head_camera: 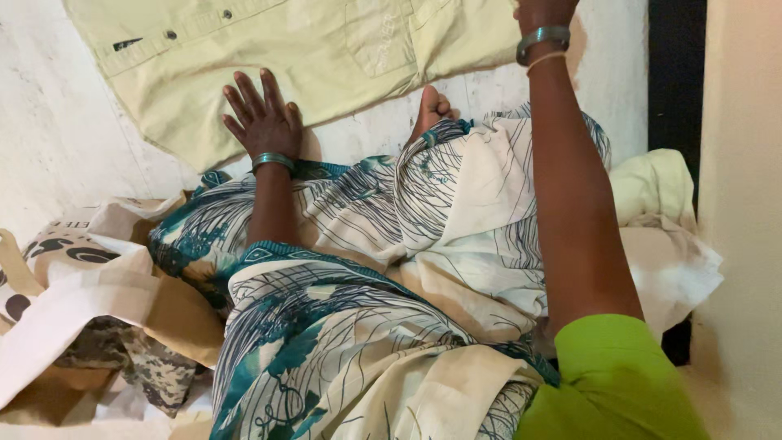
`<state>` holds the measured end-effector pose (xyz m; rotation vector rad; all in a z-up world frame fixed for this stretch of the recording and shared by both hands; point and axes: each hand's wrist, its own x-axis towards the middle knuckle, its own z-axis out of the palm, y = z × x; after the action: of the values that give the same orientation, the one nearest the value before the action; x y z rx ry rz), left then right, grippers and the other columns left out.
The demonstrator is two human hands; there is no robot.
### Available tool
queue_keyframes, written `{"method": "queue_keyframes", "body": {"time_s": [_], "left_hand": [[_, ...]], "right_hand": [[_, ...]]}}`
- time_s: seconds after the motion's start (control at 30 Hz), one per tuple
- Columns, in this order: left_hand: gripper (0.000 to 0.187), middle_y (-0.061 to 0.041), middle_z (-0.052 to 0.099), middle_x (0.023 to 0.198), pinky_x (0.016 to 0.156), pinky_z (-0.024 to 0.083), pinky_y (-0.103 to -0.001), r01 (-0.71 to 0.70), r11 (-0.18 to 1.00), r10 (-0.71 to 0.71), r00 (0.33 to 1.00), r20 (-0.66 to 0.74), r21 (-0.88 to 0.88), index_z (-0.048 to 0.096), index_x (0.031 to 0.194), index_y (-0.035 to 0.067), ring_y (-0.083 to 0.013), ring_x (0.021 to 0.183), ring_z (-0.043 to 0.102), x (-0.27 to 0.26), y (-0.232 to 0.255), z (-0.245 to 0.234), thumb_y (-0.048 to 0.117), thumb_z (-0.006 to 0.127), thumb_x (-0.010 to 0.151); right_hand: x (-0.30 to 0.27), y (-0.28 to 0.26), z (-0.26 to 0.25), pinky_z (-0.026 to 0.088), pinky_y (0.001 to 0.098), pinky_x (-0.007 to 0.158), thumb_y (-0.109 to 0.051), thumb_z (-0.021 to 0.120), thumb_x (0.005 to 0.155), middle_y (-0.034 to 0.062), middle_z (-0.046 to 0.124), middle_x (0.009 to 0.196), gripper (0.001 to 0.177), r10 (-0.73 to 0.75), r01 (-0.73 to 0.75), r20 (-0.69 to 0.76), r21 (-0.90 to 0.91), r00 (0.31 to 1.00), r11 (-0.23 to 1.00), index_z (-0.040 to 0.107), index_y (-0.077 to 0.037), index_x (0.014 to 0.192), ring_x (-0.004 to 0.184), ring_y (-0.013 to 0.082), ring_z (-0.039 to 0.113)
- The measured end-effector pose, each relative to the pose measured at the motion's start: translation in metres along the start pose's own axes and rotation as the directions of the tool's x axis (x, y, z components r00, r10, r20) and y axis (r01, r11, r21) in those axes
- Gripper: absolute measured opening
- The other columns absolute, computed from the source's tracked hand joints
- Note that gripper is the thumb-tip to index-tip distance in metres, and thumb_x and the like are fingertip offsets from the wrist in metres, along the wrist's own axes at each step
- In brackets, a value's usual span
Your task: The person folds a light-colored shirt by smoothing it out on the floor, folding in the sides, and then folding it in half.
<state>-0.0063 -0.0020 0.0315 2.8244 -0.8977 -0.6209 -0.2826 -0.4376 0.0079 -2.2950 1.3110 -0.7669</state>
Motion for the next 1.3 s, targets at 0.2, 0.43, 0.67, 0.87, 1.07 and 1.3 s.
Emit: {"method": "queue_keyframes", "body": {"time_s": [0.2, 0.43, 0.67, 0.87, 1.07, 1.3], "left_hand": [[0.073, -0.012, -0.01, 0.176, 0.127, -0.001, -0.069, 0.017, 1.0, -0.017, 1.0, 0.013, 0.0, 0.006, 0.172, 0.032, -0.0396, 0.161, -0.011, -0.001, 0.002, -0.004, 0.053, 0.034, 0.108], [0.074, -0.011, -0.011, 0.176, 0.126, -0.001, -0.07, 0.016, 1.0, -0.016, 1.0, 0.016, -0.012, 0.006, 0.172, 0.032, -0.0402, 0.161, -0.013, -0.006, 0.001, -0.002, 0.053, 0.035, 0.107], [0.079, -0.005, -0.016, 0.175, 0.124, -0.002, -0.07, 0.077, 0.997, -0.072, 0.989, 0.131, -0.03, 0.003, 0.169, 0.036, -0.0366, 0.16, -0.017, -0.02, -0.006, -0.011, 0.056, 0.038, 0.102], [0.077, -0.006, -0.017, 0.175, 0.124, -0.002, -0.072, 0.085, 0.996, -0.084, 0.99, 0.116, -0.004, 0.001, 0.17, 0.036, -0.038, 0.16, -0.018, -0.018, -0.005, -0.005, 0.056, 0.035, 0.105], [0.075, -0.007, -0.019, 0.174, 0.123, -0.005, -0.071, 0.072, 0.997, -0.07, 0.991, 0.115, -0.011, -0.001, 0.169, 0.037, -0.0376, 0.159, -0.02, -0.016, -0.011, 0.001, 0.061, 0.03, 0.104], [0.078, -0.008, -0.017, 0.175, 0.123, -0.004, -0.071, 0.083, 0.997, -0.083, 0.988, 0.127, 0.005, 0.001, 0.17, 0.037, -0.0378, 0.16, -0.019, -0.017, -0.01, -0.002, 0.065, 0.031, 0.103]], "right_hand": [[-0.05, -0.034, -0.015, 0.06, 0.0366, 0.068, -0.015, 0.077, 0.092, 0.0092, 0.078, 0.086, 0.006, -0.297, 0.3, -0.038, 0.121, 0.954, 0.946, 0.075, -0.009, 0.093, 0.074, 0.0265, 0.077], [-0.073, -0.093, 0.004, 0.053, 0.0455, 0.07, -0.022, 0.085, 0.081, 0.0095, 0.068, 0.09, 0.021, -0.481, 0.511, 0.353, 0.01, 0.802, 0.86, 0.069, -0.014, 0.092, 0.084, 0.0325, 0.066], [-0.08, -0.103, -0.002, 0.056, 0.0434, 0.075, -0.032, 0.083, 0.083, 0.0047, 0.071, 0.089, 0.021, -0.158, 0.207, 0.644, 0.0, 0.748, 0.978, 0.069, -0.017, 0.088, 0.082, 0.0275, 0.07], [-0.09, -0.109, 0.001, 0.049, 0.0456, 0.107, -0.03, 0.066, 0.103, 0.0142, 0.062, 0.136, 0.037, -0.388, 0.431, 0.428, -0.003, 0.816, 0.903, 0.062, -0.01, 0.134, 0.126, 0.0359, 0.059], [-0.083, -0.101, 0.034, 0.015, 0.0578, 0.123, -0.043, 0.047, 0.111, 0.0201, 0.024, 0.173, 0.074, -0.443, 0.587, 0.52, -0.146, 0.73, 0.796, 0.019, -0.004, 0.167, 0.157, 0.0392, 0.023], [-0.054, -0.087, 0.037, 0.011, 0.063, 0.121, -0.046, 0.042, 0.114, 0.0264, 0.037, 0.162, 0.067, -0.103, 0.3, 0.479, -0.356, 0.872, 0.885, 0.033, 0.003, 0.158, 0.149, 0.0419, 0.03]]}}
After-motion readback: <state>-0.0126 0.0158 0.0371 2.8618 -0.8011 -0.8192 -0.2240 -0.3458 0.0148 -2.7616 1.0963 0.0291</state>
